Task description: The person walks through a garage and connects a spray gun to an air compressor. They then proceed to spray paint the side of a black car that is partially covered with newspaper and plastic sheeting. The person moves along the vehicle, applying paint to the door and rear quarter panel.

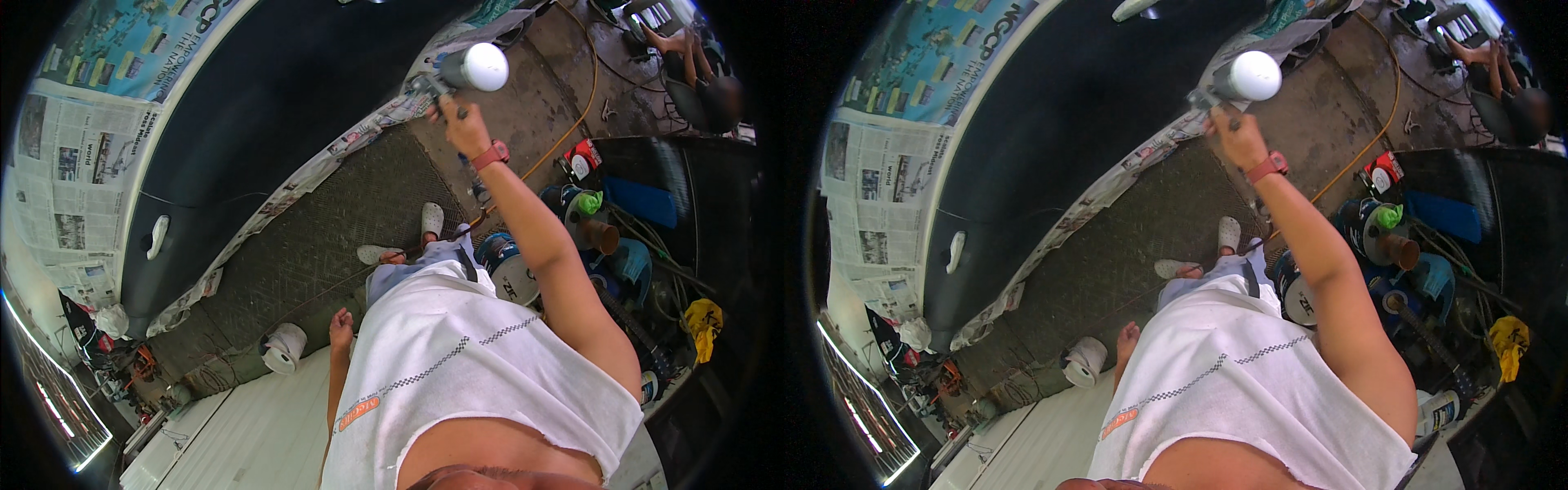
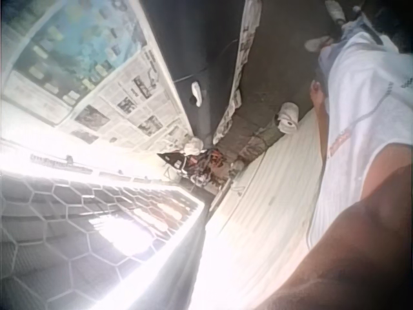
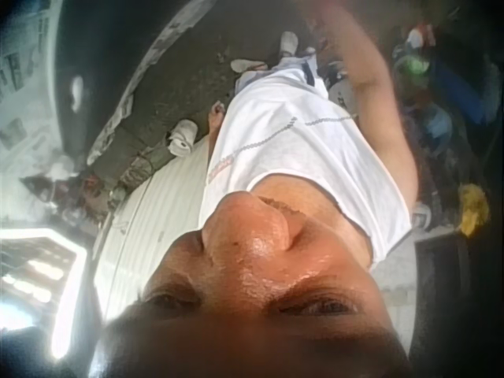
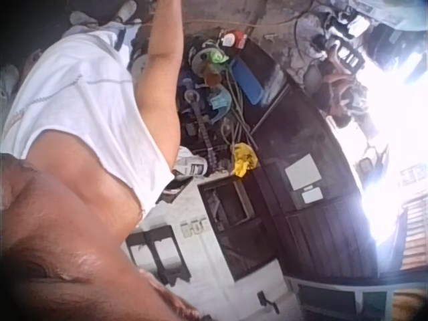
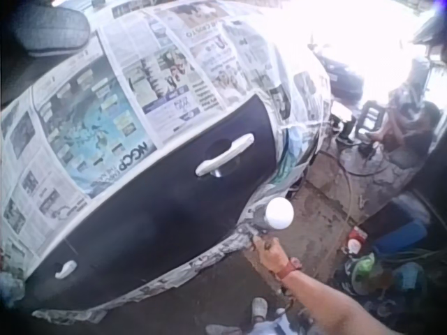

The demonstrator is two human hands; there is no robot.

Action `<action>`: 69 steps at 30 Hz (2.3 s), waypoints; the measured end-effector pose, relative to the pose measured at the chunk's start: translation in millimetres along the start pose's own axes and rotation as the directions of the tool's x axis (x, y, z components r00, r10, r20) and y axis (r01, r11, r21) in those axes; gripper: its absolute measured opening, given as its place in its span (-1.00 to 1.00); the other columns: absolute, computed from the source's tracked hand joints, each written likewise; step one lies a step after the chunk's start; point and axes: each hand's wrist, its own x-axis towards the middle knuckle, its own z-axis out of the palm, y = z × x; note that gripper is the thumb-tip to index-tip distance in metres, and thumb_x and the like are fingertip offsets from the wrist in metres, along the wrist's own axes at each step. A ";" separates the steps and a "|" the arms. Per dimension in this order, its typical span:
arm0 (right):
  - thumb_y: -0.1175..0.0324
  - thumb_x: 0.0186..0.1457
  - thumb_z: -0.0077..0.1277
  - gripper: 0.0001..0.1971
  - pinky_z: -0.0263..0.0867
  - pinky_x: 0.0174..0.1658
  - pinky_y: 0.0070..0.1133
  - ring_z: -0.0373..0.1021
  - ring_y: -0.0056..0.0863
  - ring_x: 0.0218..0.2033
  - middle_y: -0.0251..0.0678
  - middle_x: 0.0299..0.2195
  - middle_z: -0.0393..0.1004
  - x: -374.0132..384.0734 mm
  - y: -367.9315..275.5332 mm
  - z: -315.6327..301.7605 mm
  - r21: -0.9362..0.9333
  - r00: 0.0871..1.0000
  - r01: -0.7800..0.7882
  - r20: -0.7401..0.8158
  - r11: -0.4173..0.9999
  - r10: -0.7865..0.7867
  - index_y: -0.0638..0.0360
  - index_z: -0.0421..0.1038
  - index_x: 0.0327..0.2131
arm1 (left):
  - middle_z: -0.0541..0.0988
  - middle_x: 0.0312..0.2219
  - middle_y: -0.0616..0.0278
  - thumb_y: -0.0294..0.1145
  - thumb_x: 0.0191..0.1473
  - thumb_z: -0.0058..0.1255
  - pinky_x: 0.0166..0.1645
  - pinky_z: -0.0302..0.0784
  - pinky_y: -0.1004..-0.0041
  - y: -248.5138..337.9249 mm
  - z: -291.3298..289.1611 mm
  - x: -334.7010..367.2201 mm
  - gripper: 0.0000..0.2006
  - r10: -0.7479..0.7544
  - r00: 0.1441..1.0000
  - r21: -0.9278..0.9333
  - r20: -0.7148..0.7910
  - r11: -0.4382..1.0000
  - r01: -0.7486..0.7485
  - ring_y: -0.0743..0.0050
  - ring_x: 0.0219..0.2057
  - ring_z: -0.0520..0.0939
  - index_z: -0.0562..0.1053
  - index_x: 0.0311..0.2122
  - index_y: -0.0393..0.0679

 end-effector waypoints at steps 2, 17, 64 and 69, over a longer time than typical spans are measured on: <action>0.08 0.35 -0.10 -0.55 0.34 -0.49 -0.60 0.42 -0.62 -0.57 -0.32 -0.50 0.58 15.9 5.8 -26.4 0.008 0.993 -0.061 -0.106 0.998 0.061 0.36 0.54 -0.28 | 0.60 -0.16 0.19 -0.35 0.22 0.06 -0.05 0.48 0.47 -3.4 -0.9 -2.3 -0.61 0.029 1.000 0.034 0.000 0.999 -0.029 0.50 -0.19 0.56 0.42 0.12 -0.26; -0.02 0.38 -0.22 -0.47 0.31 -0.59 -0.64 0.49 -0.62 -0.48 -0.32 -0.40 0.61 54.0 23.6 -89.4 -0.021 0.886 0.020 -0.463 1.000 -0.028 0.29 0.53 -0.30 | 0.61 -0.15 0.18 -0.34 0.20 0.11 -0.03 0.49 0.44 -34.6 -5.2 4.0 -0.60 0.035 0.999 -0.033 0.009 0.999 -0.035 0.46 -0.17 0.58 0.44 0.11 -0.22; -0.04 0.34 -0.13 -0.50 0.29 -0.62 -0.69 0.40 -0.66 -0.62 -0.32 -0.44 0.60 0.3 -83.2 -38.3 0.150 0.995 -0.029 -0.094 0.988 0.043 0.31 0.49 -0.15 | 0.63 -0.12 0.09 -0.22 0.23 0.09 0.07 0.47 0.41 -6.5 -9.4 19.8 -0.57 0.164 0.986 0.126 0.037 0.978 -0.167 0.36 -0.10 0.62 0.43 0.13 -0.19; -0.04 0.35 -0.14 -0.49 0.27 -0.63 -0.69 0.39 -0.66 -0.62 -0.33 -0.44 0.60 27.5 -80.2 -46.6 0.101 0.981 0.038 -0.192 0.994 -0.018 0.31 0.49 -0.15 | 0.64 -0.16 0.11 -0.20 0.22 0.10 0.04 0.48 0.41 -12.3 -6.3 24.2 -0.56 0.142 0.989 0.036 0.038 0.989 -0.143 0.37 -0.13 0.62 0.42 0.13 -0.21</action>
